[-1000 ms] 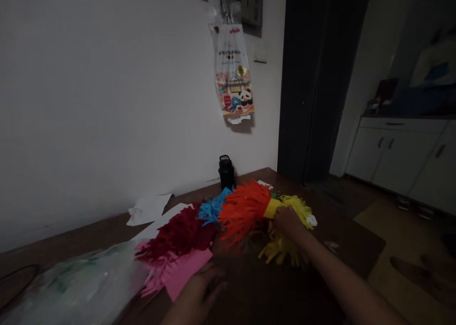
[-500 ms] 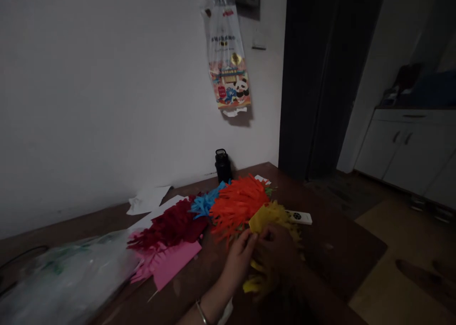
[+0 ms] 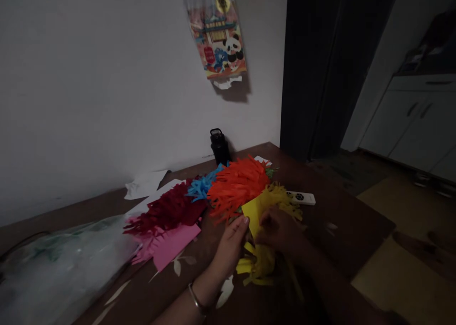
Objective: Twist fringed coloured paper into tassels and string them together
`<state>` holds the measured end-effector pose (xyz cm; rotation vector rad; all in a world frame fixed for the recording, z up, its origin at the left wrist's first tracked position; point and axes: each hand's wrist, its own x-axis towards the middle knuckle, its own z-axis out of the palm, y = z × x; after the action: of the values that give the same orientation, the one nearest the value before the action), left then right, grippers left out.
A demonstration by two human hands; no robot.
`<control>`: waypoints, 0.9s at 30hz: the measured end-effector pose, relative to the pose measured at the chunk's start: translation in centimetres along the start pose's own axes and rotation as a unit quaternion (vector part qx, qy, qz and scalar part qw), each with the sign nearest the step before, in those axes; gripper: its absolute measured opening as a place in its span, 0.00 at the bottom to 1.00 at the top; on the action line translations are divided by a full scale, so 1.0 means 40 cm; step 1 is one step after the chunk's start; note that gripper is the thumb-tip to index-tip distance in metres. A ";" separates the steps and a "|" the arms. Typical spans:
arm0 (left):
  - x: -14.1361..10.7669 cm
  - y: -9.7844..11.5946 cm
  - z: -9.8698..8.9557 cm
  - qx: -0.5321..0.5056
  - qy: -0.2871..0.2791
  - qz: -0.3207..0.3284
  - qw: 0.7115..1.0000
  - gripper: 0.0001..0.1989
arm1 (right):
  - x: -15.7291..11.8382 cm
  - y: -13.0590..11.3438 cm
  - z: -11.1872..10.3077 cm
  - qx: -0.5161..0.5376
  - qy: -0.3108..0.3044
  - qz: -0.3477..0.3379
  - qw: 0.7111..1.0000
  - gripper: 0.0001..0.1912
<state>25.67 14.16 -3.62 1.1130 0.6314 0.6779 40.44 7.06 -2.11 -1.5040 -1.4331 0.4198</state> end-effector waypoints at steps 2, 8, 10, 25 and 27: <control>0.000 0.001 0.001 -0.008 -0.007 -0.001 1.000 0.19 | -0.006 -0.004 0.008 -0.022 -0.005 -0.017 1.000 0.19; -0.004 0.010 0.002 -0.007 0.000 0.006 1.000 0.20 | -0.009 -0.002 0.009 -0.052 -0.022 -0.053 0.997 0.07; -0.005 0.012 0.002 -0.001 0.000 0.009 1.000 0.21 | -0.006 -0.002 0.006 -0.052 -0.023 -0.056 0.997 0.04; 0.004 -0.001 -0.004 0.061 -0.057 0.069 0.994 0.26 | -0.009 0.005 0.001 0.007 0.035 0.011 0.999 0.08; 0.009 -0.008 -0.004 0.088 -0.048 0.086 0.991 0.26 | -0.009 0.001 0.001 0.003 0.046 -0.003 0.999 0.08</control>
<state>25.83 14.45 -4.03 1.3672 0.5238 0.7205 40.34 6.77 -2.29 -1.4945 -1.3624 0.3464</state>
